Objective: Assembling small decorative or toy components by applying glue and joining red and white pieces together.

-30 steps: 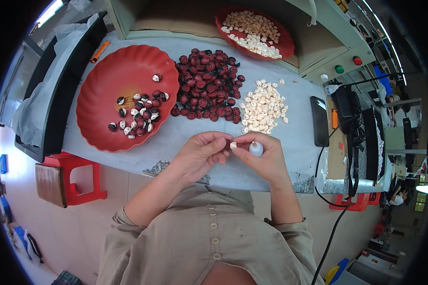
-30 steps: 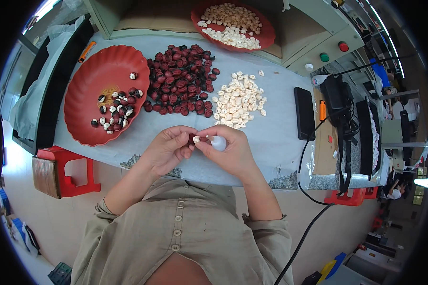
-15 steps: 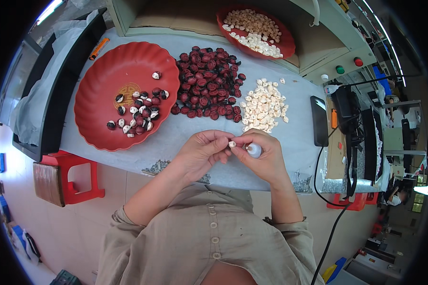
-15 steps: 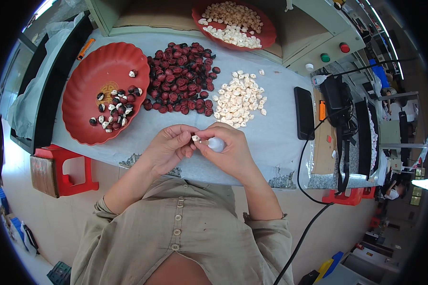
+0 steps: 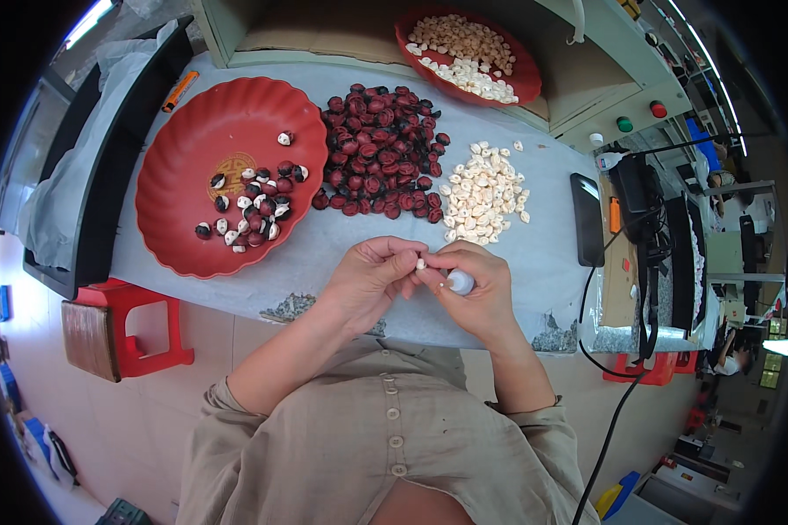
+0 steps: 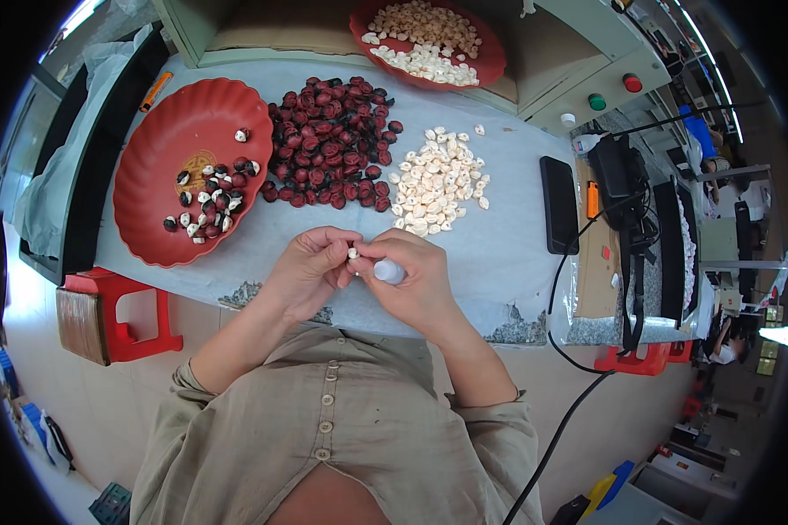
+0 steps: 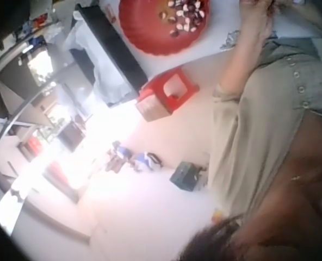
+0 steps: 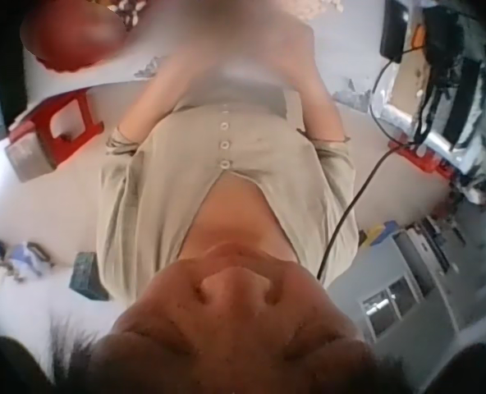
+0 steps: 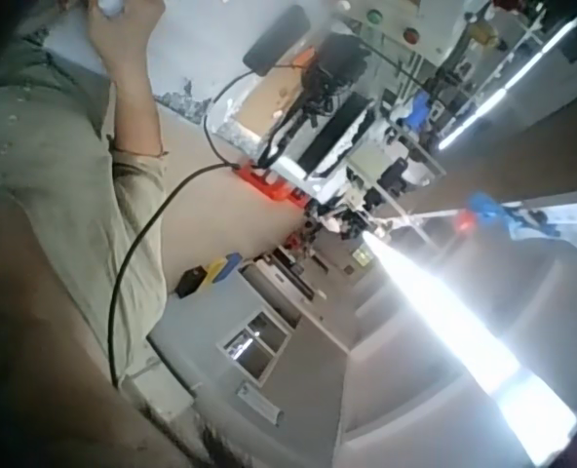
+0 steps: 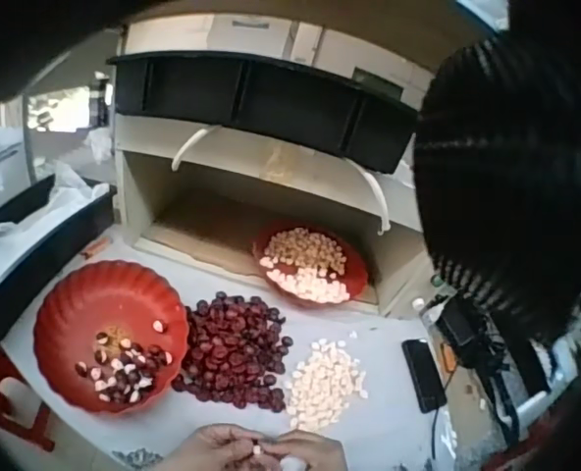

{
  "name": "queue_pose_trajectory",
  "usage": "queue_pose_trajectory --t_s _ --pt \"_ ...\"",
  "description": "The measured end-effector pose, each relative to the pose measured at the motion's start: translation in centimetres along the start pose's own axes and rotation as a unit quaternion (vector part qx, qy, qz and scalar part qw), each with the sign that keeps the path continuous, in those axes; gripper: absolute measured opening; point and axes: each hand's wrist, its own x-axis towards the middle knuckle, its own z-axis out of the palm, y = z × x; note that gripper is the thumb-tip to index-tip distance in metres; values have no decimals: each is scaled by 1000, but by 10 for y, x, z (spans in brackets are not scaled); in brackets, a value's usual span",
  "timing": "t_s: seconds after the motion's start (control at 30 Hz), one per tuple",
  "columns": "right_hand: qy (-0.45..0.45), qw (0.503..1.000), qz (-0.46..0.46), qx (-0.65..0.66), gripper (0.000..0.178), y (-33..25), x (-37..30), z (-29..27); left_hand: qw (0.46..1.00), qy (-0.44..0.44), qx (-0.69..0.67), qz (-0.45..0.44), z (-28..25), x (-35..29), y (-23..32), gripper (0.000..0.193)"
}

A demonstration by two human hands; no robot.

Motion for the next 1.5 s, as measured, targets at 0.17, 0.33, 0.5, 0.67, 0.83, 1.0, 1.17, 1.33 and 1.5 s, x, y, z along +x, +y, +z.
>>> queue_pose_trajectory --t_s 0.17,0.33,0.5,0.67,0.83,1.0,1.17,1.33,1.5 --pt "33 999 11 -16 21 -1 -1 1 1000 -8 -6 12 0 1 -1 20" --pt "176 930 183 267 28 9 -18 -19 998 46 -21 -21 7 0 5 24" --pt "258 881 209 336 23 25 -33 -21 994 -4 103 43 -1 -2 -8 21" --pt "246 880 165 371 22 35 -41 -25 988 14 151 42 2 -3 -8 18" --pt "240 893 161 344 21 36 -41 -23 984 14 172 41 2 -1 -9 17" --pt "237 889 161 357 21 36 -41 -23 981 25 189 36 3 -2 -8 16" --pt "238 888 172 353 22 37 -42 -23 803 131 484 323 11 -22 27 21" --pt "231 890 166 356 21 36 -43 -26 485 242 758 362 -14 -39 101 26" --pt "226 894 171 347 20 36 -42 -25 407 229 772 431 9 -22 74 20"
